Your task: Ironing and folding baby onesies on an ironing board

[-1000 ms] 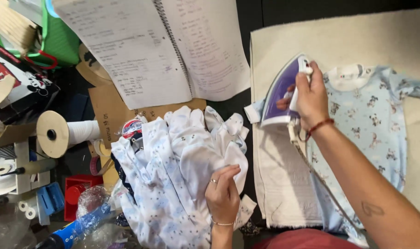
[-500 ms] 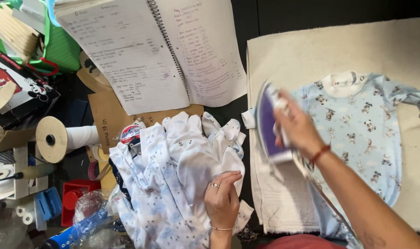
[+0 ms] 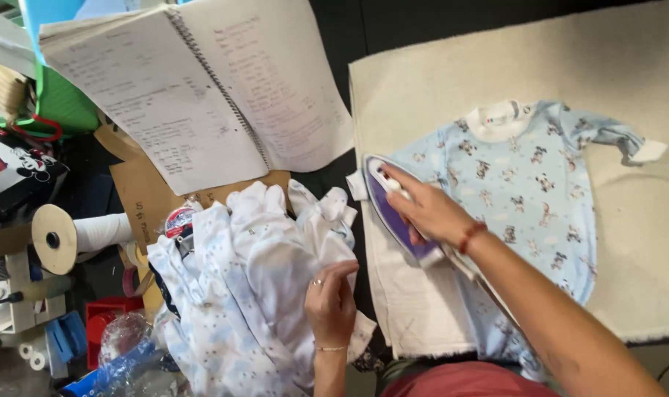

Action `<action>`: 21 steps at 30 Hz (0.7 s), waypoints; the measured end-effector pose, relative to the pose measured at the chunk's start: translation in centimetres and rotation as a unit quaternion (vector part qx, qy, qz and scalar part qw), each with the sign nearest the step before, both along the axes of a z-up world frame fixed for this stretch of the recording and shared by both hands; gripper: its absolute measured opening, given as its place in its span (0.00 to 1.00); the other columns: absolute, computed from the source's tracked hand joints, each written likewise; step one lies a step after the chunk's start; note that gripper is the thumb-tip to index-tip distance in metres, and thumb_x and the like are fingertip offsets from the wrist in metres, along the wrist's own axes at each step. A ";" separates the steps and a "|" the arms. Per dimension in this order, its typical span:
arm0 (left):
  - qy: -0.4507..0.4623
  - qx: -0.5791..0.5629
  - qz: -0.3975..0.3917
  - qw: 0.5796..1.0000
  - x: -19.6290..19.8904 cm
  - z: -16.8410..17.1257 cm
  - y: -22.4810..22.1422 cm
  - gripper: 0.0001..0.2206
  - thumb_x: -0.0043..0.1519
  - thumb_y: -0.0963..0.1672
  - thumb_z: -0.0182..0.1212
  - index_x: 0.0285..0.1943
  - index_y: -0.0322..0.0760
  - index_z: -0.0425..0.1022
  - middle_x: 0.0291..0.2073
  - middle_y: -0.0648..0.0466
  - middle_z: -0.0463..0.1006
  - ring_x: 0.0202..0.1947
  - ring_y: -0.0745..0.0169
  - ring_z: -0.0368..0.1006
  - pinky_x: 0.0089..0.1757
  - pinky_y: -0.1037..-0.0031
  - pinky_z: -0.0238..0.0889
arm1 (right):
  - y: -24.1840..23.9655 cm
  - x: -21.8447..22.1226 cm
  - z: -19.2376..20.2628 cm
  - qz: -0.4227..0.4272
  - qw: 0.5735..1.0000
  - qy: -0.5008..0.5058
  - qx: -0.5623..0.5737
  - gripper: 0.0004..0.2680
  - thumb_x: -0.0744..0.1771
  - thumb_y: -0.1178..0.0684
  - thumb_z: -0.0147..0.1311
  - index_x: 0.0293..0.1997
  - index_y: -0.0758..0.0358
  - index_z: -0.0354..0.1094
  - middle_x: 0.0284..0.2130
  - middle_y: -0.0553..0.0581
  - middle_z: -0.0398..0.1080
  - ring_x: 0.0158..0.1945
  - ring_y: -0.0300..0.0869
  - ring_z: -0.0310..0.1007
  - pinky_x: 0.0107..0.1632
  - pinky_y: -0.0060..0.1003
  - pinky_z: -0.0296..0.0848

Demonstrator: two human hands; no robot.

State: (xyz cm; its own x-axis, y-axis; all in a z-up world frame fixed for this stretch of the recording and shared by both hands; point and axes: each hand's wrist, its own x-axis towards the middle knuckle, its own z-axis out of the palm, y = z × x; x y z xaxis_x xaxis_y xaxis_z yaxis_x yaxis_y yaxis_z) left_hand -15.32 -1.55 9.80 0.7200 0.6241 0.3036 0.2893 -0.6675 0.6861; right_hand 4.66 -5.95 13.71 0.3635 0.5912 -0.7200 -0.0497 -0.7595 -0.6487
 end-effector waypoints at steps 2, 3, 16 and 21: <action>-0.037 -0.026 -0.011 0.999 1.0 0.4 -0.5 0.11 0.54 0.33 0.41 0.32 0.35 0.69 0.31 0.54 0.75 0.34 0.62 0.71 0.36 0.78 0.63 | 1.0 1.1 0.8 0.000 1.000 -0.016 0.008 0.19 0.63 0.48 0.35 0.62 0.39 0.45 0.12 0.51 0.57 0.14 0.38 0.65 0.21 0.29 0.61; -0.042 -0.020 -0.012 0.999 1.4 0.5 -0.8 0.11 0.54 0.33 0.41 0.32 0.35 0.69 0.31 0.54 0.75 0.34 0.62 0.71 0.36 0.78 0.63 | 1.4 1.4 0.5 0.000 1.000 -0.020 0.014 0.19 0.63 0.48 0.35 0.62 0.39 0.45 0.12 0.51 0.57 0.14 0.38 0.65 0.21 0.29 0.61; -0.071 -0.065 0.083 0.992 5.5 2.3 -10.7 0.09 0.56 0.34 0.43 0.34 0.37 0.69 0.32 0.54 0.74 0.35 0.65 0.72 0.38 0.80 0.65 | -15.6 3.0 2.2 -0.060 0.997 0.047 -0.032 0.19 0.62 0.47 0.38 0.61 0.38 0.46 0.11 0.55 0.62 0.14 0.39 0.67 0.25 0.28 0.66; -0.103 -0.097 0.069 0.987 11.3 3.3 -15.4 0.08 0.55 0.34 0.45 0.34 0.34 0.69 0.31 0.52 0.74 0.35 0.62 0.72 0.39 0.78 0.65 | -19.3 6.5 0.0 -0.134 0.987 0.085 -0.003 0.23 0.62 0.46 0.37 0.64 0.39 0.33 0.16 0.57 0.67 0.21 0.42 0.70 0.31 0.33 0.69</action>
State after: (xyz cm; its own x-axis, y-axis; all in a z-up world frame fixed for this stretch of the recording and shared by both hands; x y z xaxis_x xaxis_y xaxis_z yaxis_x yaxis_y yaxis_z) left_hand -4.05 -16.92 13.13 0.5592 0.7731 0.2993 0.2092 -0.4809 0.8514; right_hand 11.13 -25.22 13.75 0.3797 0.4861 -0.7871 -0.3574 -0.7077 -0.6094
